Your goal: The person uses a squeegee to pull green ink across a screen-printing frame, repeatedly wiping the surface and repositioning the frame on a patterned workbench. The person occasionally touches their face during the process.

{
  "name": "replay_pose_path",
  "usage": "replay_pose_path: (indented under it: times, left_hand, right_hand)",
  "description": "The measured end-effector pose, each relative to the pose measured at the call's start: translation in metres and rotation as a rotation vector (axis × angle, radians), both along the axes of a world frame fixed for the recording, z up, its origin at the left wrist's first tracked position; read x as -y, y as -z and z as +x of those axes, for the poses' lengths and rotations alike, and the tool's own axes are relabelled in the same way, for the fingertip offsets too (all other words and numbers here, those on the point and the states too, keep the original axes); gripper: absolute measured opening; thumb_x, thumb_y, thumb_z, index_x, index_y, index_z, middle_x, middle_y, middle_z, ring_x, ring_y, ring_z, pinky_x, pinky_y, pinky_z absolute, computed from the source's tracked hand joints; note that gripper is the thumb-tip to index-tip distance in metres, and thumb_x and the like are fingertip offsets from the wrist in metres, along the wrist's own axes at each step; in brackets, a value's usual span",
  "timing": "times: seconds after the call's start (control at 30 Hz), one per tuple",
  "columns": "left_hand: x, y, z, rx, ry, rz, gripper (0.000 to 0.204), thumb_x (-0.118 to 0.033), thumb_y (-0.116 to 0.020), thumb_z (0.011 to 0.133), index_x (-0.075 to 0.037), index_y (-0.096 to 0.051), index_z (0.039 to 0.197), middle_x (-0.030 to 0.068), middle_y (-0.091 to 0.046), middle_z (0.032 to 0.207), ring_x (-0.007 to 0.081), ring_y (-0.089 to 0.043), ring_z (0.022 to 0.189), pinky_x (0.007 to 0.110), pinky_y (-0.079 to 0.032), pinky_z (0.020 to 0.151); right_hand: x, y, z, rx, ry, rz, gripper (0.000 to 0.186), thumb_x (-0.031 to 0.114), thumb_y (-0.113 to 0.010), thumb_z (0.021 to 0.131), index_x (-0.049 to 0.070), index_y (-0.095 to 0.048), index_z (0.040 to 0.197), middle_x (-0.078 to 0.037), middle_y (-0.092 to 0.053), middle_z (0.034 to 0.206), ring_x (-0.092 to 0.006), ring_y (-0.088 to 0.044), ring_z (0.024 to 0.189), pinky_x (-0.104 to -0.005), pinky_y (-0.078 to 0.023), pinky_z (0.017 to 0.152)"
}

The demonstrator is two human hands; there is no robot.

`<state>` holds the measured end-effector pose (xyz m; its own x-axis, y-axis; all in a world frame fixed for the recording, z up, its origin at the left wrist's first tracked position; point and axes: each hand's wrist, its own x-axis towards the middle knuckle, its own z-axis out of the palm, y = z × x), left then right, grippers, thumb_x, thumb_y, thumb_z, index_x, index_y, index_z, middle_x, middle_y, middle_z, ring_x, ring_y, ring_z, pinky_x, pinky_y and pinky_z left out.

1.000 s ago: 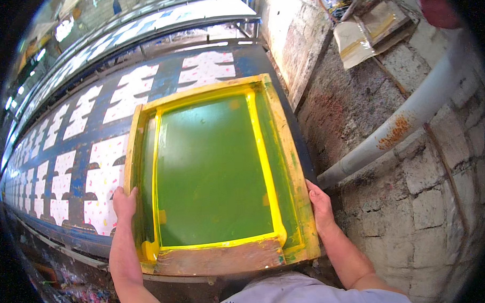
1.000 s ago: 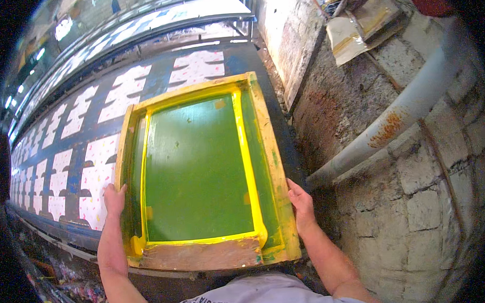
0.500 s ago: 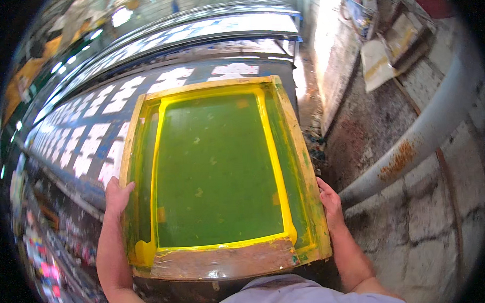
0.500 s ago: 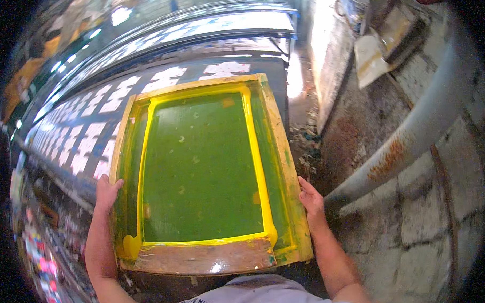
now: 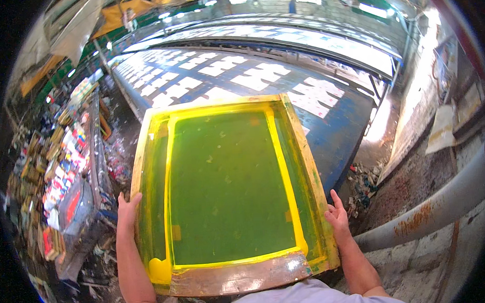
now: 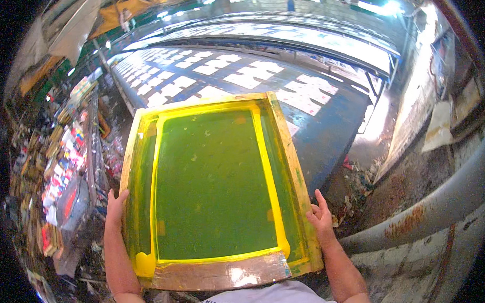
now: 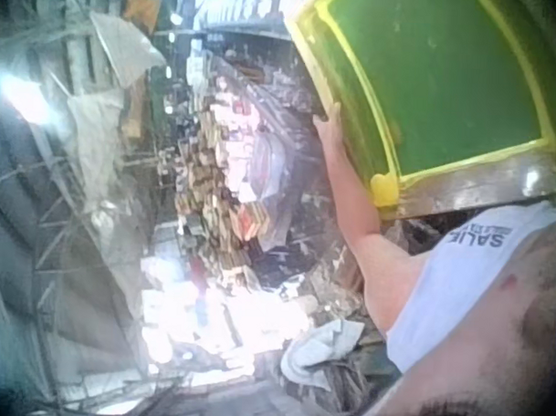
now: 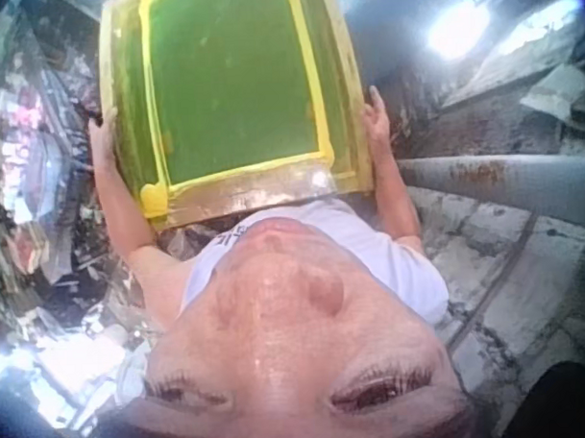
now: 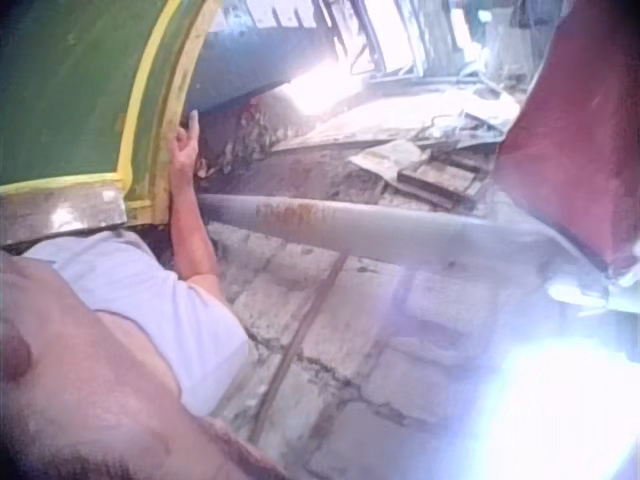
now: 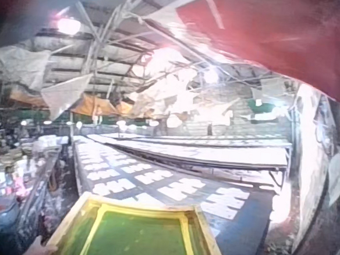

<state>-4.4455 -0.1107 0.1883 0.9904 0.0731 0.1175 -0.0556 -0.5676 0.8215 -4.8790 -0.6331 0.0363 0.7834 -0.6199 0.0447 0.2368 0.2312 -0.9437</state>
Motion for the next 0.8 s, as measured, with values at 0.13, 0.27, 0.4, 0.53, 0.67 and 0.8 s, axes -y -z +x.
replay_pose_path:
  times: [0.13, 0.27, 0.4, 0.53, 0.67, 0.8]
  left_hand:
    - [-0.064, 0.02, -0.053, -0.187, 0.017, -0.07, 0.037, -0.033, -0.08, 0.105, 0.001, -0.079, 0.121, 0.0027, -0.076, 0.102, 0.0144, -0.068, 0.088, 0.035, -0.054, 0.081]
    - [-0.1, 0.036, -0.099, -0.171, -0.116, -0.13, 0.03, -0.028, -0.078, 0.107, 0.0, -0.078, 0.117, 0.002, -0.075, 0.099, 0.0135, -0.068, 0.085, 0.034, -0.054, 0.078]
    - [-0.106, 0.033, -0.14, -0.168, -0.227, -0.177, 0.03, -0.03, -0.076, 0.109, -0.001, -0.077, 0.116, 0.0017, -0.074, 0.098, 0.0135, -0.067, 0.083, 0.035, -0.053, 0.077]
    - [-0.076, 0.029, -0.205, -0.15, -0.354, -0.218, 0.031, -0.031, -0.073, 0.111, -0.001, -0.077, 0.118, 0.0034, -0.075, 0.101, 0.0153, -0.07, 0.089, 0.036, -0.055, 0.08]
    - [-0.032, 0.019, -0.269, -0.15, -0.465, -0.306, 0.035, -0.03, -0.073, 0.11, 0.001, -0.074, 0.126, 0.0081, -0.077, 0.112, 0.0182, -0.073, 0.098, 0.038, -0.058, 0.086]
    - [0.005, 0.018, -0.307, 0.055, -0.864, -0.13, 0.044, -0.031, -0.073, 0.11, 0.003, -0.07, 0.137, 0.0111, -0.077, 0.122, 0.0215, -0.073, 0.104, 0.04, -0.058, 0.092]
  right_hand:
    - [-0.004, -0.015, 0.019, -0.02, -0.137, -0.006, 0.111, 0.021, -0.083, 0.103, 0.005, -0.007, 0.184, -0.018, -0.072, 0.141, -0.0244, -0.071, 0.126, -0.0395, -0.053, 0.111]
    - [0.005, -0.015, 0.052, -0.063, -0.292, -0.029, 0.114, 0.028, -0.082, 0.102, 0.005, -0.006, 0.184, -0.019, -0.069, 0.148, -0.0247, -0.068, 0.133, -0.0409, -0.049, 0.116]
    - [0.032, -0.007, 0.102, -0.079, -0.455, -0.11, 0.113, 0.038, -0.08, 0.101, 0.005, -0.01, 0.184, -0.02, -0.065, 0.154, -0.0259, -0.064, 0.139, -0.0421, -0.046, 0.121]
    - [0.076, -0.009, 0.137, -0.165, -0.538, -0.092, 0.101, 0.038, -0.077, 0.102, 0.003, -0.026, 0.181, -0.02, -0.061, 0.161, -0.0253, -0.06, 0.144, -0.0408, -0.042, 0.124]
    - [0.137, -0.016, 0.177, -0.115, -0.752, 0.03, 0.09, 0.028, -0.079, 0.104, -0.002, -0.035, 0.177, -0.016, -0.059, 0.163, -0.0223, -0.057, 0.146, -0.0397, -0.041, 0.126]
    - [0.168, -0.017, 0.213, -0.079, -0.877, -0.058, 0.085, 0.028, -0.077, 0.105, -0.002, -0.04, 0.175, -0.013, -0.057, 0.164, -0.0219, -0.056, 0.147, -0.039, -0.039, 0.127]
